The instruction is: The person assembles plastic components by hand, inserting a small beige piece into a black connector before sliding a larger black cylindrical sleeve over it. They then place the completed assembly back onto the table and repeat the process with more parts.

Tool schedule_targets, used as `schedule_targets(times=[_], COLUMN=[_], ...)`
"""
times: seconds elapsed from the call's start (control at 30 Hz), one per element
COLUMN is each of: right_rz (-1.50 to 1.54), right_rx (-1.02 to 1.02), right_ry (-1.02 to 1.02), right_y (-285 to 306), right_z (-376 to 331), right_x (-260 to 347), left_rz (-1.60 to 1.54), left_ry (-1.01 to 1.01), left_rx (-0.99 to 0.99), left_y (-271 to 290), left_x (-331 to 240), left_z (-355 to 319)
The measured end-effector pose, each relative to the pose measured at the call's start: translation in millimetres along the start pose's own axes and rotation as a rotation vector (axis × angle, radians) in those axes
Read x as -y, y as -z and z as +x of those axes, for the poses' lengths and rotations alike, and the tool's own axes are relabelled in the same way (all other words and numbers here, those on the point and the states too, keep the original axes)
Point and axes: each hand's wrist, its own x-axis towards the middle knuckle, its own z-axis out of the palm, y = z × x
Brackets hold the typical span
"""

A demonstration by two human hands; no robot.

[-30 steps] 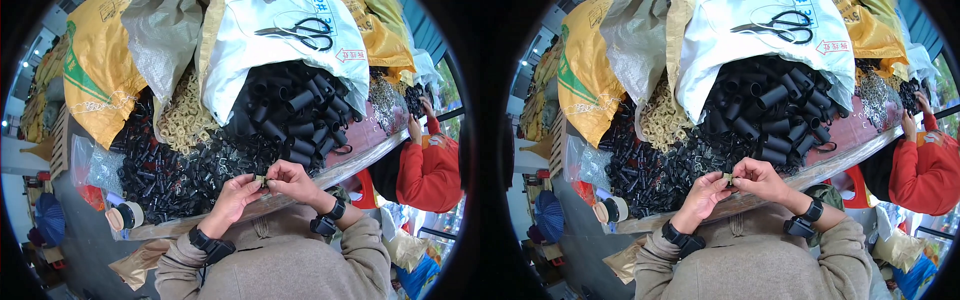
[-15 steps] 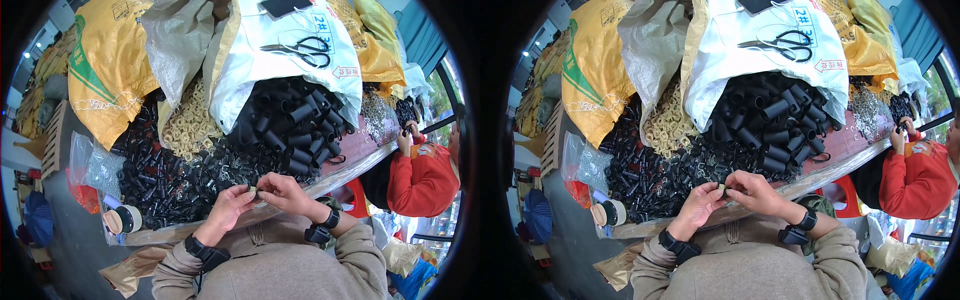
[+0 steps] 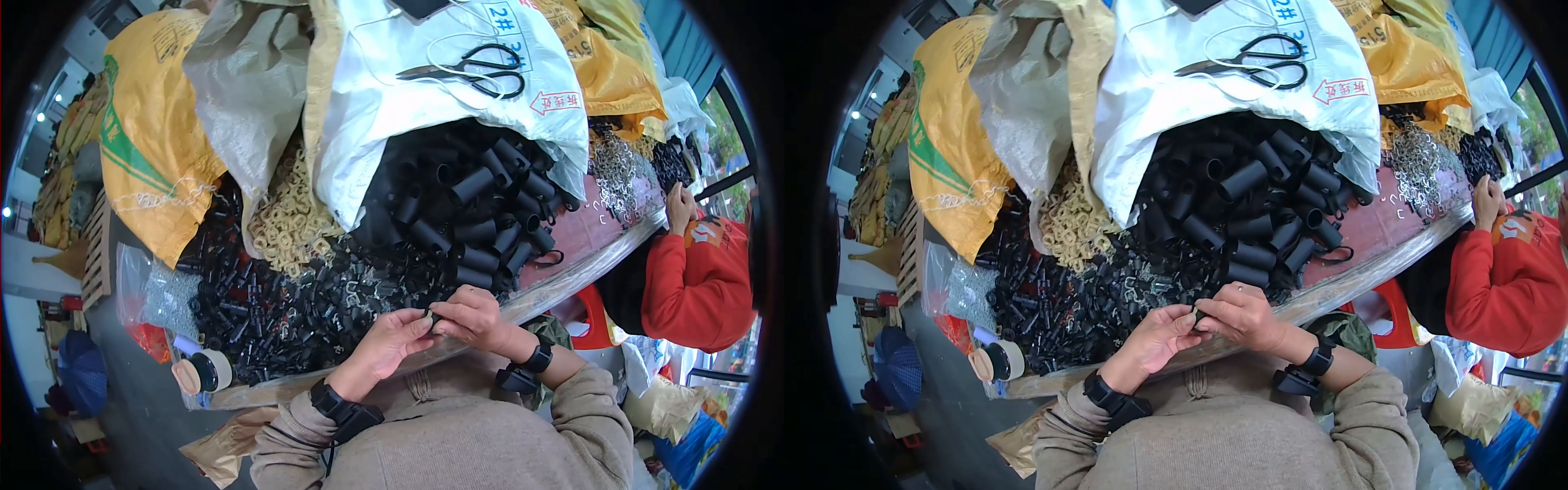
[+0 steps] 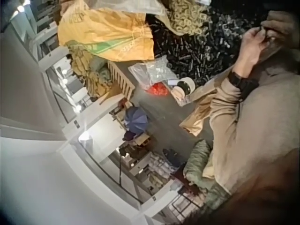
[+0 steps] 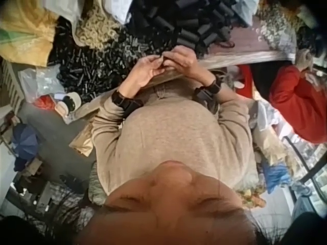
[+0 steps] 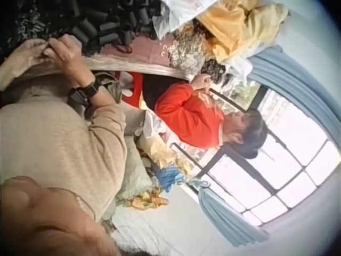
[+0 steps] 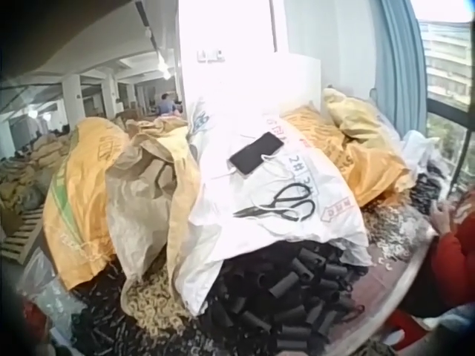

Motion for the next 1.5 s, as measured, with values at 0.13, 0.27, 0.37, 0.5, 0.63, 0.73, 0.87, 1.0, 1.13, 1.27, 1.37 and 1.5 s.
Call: schedule_targets(times=[0.13,0.27,0.37,0.5,0.63,0.73,0.87,1.0,1.13,1.27,1.37,1.5], right_rz=[-0.053,-0.087,-0.227,-0.534,-0.658,-0.719,-0.771,-0.788,-0.691,-0.595,-0.267,0.442], right_rx=[0.017,-0.004,0.002,0.090,0.217,0.274,0.374,0.409,0.404,0.234,-0.002,-0.413], right_ry=[0.042,0.032,-0.007,-0.116,-0.171,-0.124,-0.041,-0.013,-0.062,-0.042,-0.214,-0.564], right_y=[4.0,8.3,16.5,29.2,30.2,30.4,36.7,40.5,49.4,71.4,85.9,87.7], right_z=[3.9,0.6,-3.8,-9.4,-4.0,-0.3,3.4,12.4,28.3,50.0,61.3,65.0], right_x=[-6.5,-4.2,-10.7,-14.5,-15.3,-19.5,-19.4,-18.3,-13.3,-15.6,-21.2,-37.3], left_rz=[0.051,0.094,0.110,0.121,0.103,0.050,0.056,0.052,0.032,0.046,0.053,0.070], left_ry=[0.046,-0.025,-0.125,-0.168,-0.168,-0.188,-0.220,-0.242,-0.254,-0.252,-0.258,-0.240], left_rx=[0.035,0.026,0.041,0.040,0.022,-0.009,0.010,0.000,-0.014,-0.027,-0.053,-0.088], left_y=[-5.6,-5.7,0.3,9.8,14.6,11.8,21.1,28.3,33.1,34.7,29.4,24.8], left_x=[-3.2,-8.2,-16.1,-16.7,-8.1,-6.9,-8.5,-11.1,-10.0,-13.8,-17.9,-19.7], left_z=[7.4,7.0,4.0,-2.5,-9.2,-15.8,-26.4,-29.4,-29.1,-21.7,-16.9,-12.6])
